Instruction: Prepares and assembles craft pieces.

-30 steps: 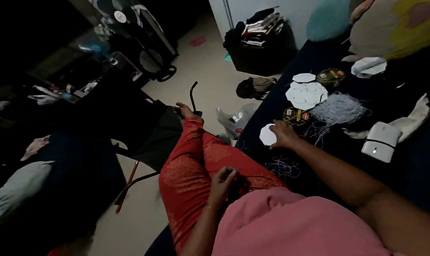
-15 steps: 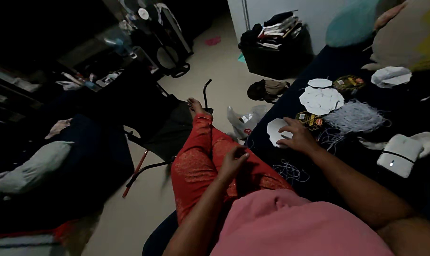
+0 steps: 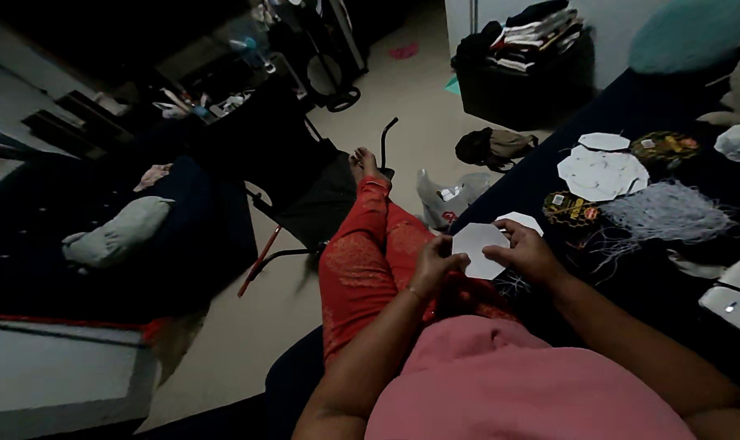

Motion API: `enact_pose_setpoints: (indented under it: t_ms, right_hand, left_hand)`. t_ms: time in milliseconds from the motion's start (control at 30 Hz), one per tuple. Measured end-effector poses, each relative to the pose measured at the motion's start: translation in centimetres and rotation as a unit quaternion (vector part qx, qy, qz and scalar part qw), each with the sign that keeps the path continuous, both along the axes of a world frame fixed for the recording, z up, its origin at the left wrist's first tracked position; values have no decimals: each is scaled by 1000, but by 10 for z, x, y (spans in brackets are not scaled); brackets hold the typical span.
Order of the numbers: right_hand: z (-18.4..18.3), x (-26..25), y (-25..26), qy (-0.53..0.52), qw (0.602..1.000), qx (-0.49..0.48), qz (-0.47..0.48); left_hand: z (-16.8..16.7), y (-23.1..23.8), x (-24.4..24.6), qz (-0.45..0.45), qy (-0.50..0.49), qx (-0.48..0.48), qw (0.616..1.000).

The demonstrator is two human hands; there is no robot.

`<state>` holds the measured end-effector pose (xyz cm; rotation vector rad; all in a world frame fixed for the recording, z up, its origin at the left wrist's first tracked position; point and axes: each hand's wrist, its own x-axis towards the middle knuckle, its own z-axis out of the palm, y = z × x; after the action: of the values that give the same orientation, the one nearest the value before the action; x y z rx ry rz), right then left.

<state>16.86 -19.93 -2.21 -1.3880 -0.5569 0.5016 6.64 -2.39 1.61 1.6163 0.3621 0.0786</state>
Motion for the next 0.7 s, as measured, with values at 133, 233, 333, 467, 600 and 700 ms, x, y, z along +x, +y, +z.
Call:
enact_pose_setpoints:
  t_ms: [133,233,333,467,600,700]
  right_hand:
    - [-1,-4,1,-28,999,-13,41]
    - [-1,-8,3,-44,997,-29,61]
    - [-4,-14,5,-51,998,-26,32]
    - [-12,-11,6,-71,995,-11,-74]
    - [-11,-10,3,-48,997,-19,-55]
    - [-10,-12,3,-41,998,-19,-50]
  left_hand:
    - [0,2,-2,-7,-14,7,1000]
    - [1,4,-3,-9,-20,-13,1000]
    - [1,5,-5,5,-2,-32,999]
    - [-4,10,-8,1,11,-42,999]
    - [-4,10,-10,8,21,-46,999]
    - [-1,9,-9,27,27,-77,996]
